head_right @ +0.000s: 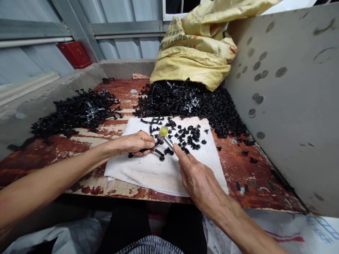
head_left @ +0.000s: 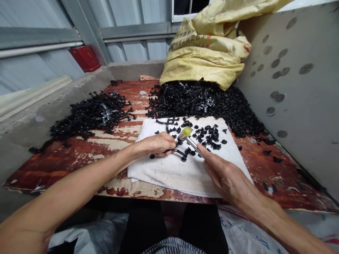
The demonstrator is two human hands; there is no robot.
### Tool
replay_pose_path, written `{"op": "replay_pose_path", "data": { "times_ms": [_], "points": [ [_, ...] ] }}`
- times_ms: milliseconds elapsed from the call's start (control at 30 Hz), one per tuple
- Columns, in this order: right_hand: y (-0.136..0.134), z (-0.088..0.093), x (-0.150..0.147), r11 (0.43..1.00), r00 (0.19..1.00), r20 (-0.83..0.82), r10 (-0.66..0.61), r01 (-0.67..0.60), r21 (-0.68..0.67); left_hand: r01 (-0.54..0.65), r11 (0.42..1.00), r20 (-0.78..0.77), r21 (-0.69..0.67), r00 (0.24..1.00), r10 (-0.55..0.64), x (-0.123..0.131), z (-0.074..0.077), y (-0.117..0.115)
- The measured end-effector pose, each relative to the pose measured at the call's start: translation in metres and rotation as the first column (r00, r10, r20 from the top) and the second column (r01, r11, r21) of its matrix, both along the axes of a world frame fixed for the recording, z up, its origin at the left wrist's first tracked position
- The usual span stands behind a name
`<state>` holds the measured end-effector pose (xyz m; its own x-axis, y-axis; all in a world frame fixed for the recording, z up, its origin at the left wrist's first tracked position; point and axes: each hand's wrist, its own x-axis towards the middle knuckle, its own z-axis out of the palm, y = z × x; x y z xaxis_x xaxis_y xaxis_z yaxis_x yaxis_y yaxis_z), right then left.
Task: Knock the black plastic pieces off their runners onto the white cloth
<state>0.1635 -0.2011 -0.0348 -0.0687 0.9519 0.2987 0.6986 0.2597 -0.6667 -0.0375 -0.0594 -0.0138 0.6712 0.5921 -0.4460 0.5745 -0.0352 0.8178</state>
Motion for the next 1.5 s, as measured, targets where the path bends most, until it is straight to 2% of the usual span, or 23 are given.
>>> {"op": "replay_pose_path", "data": {
  "times_ms": [167, 233, 300, 333, 367, 400, 467, 500, 533, 567, 600, 633, 667, 700, 767, 833, 933, 1033, 1167, 1267, 1367, 1433, 1500],
  "points": [
    [0.001, -0.002, 0.001, 0.994, 0.998, -0.021, -0.052, 0.054, 0.1, 0.007, 0.998, -0.019, 0.059, 1.0, -0.006, 0.005, 0.0, -0.009],
    [0.0, -0.002, 0.002, 1.0, 0.999, -0.037, -0.025, 0.026, 0.01, 0.014, 0.996, -0.039, 0.092, 0.999, -0.011, 0.0, 0.006, -0.01],
    [-0.003, -0.003, 0.003, 0.994, 0.984, -0.148, -0.096, 0.086, -0.071, -0.021, 0.981, -0.094, 0.194, 0.995, 0.04, -0.017, 0.02, -0.002],
    [-0.005, -0.005, 0.003, 0.985, 0.959, -0.237, -0.156, 0.135, -0.104, -0.067, 0.953, -0.127, 0.295, 0.986, 0.109, -0.031, 0.029, 0.005],
    [-0.006, -0.006, 0.003, 0.975, 0.915, -0.341, -0.214, 0.178, -0.135, -0.155, 0.896, -0.132, 0.417, 0.965, 0.228, -0.046, 0.039, 0.013],
    [-0.008, -0.009, 0.003, 0.964, 0.857, -0.445, -0.258, 0.202, -0.17, -0.227, 0.797, -0.128, 0.56, 0.927, 0.354, -0.062, 0.049, 0.023],
    [-0.01, -0.014, 0.001, 0.951, 0.727, -0.614, -0.306, 0.198, -0.239, -0.275, 0.488, -0.085, 0.828, 0.8, 0.594, -0.089, 0.064, 0.04],
    [-0.01, -0.017, -0.001, 0.947, 0.675, -0.667, -0.316, 0.18, -0.267, -0.264, 0.313, -0.036, 0.913, 0.709, 0.704, -0.097, 0.067, 0.047],
    [-0.01, -0.019, -0.002, 0.943, 0.639, -0.697, -0.324, 0.162, -0.29, -0.227, 0.182, 0.011, 0.957, 0.652, 0.758, -0.099, 0.066, 0.051],
    [-0.009, -0.02, -0.003, 0.939, 0.619, -0.71, -0.334, 0.151, -0.31, -0.159, 0.143, 0.002, 0.977, 0.674, 0.738, -0.095, 0.061, 0.054],
    [-0.009, -0.021, -0.004, 0.935, 0.611, -0.714, -0.343, 0.145, -0.324, -0.064, 0.18, -0.071, 0.982, 0.752, 0.655, -0.086, 0.053, 0.055],
    [-0.009, -0.022, -0.005, 0.931, 0.607, -0.713, -0.35, 0.145, -0.334, 0.075, 0.261, -0.197, 0.962, 0.852, 0.485, -0.074, 0.043, 0.054],
    [-0.008, -0.021, -0.005, 0.929, 0.606, -0.711, -0.356, 0.144, -0.342, 0.22, 0.315, -0.313, 0.923, 0.906, 0.286, -0.06, 0.033, 0.054],
    [-0.008, -0.021, -0.005, 0.927, 0.606, -0.71, -0.358, 0.141, -0.347, 0.329, 0.338, -0.39, 0.882, 0.912, 0.13, -0.045, 0.023, 0.053],
    [-0.008, -0.02, -0.003, 0.926, 0.608, -0.709, -0.357, 0.133, -0.352, 0.434, 0.344, -0.455, 0.833, 0.89, -0.02, -0.02, 0.009, 0.055],
    [-0.008, -0.02, -0.002, 0.925, 0.605, -0.711, -0.358, 0.129, -0.356, 0.462, 0.351, -0.473, 0.815, 0.879, -0.058, -0.006, 0.005, 0.06],
    [-0.008, -0.021, -0.001, 0.925, 0.585, -0.727, -0.36, 0.122, -0.359, 0.473, 0.354, -0.476, 0.807, 0.875, -0.085, -0.002, 0.007, 0.068],
    [-0.007, -0.021, -0.003, 0.923, 0.564, -0.741, -0.365, 0.114, -0.367, 0.507, 0.325, -0.502, 0.798, 0.858, -0.105, -0.003, 0.01, 0.07],
    [-0.008, -0.021, -0.003, 0.929, 0.538, -0.764, -0.355, 0.11, -0.354, 0.525, 0.284, -0.534, 0.802, 0.844, -0.054, 0.0, 0.007, 0.068],
    [-0.009, -0.021, -0.003, 0.927, 0.517, -0.776, -0.361, 0.108, -0.359, 0.449, 0.325, -0.46, 0.833, 0.887, -0.044, 0.001, 0.007, 0.071],
    [-0.009, -0.02, -0.003, 0.923, 0.495, -0.785, -0.374, 0.112, -0.369, 0.168, 0.428, -0.175, 0.888, 0.984, -0.025, -0.001, 0.011, 0.072],
    [-0.009, -0.018, -0.003, 0.918, 0.475, -0.791, -0.386, 0.117, -0.378, -0.111, 0.591, 0.099, 0.799, 0.994, 0.053, -0.006, 0.015, 0.065],
    [-0.009, -0.017, -0.004, 0.913, 0.456, -0.795, -0.4, 0.12, -0.39, -0.311, 0.785, 0.294, 0.536, 0.94, 0.171, -0.013, 0.018, 0.05]
  ]
}}
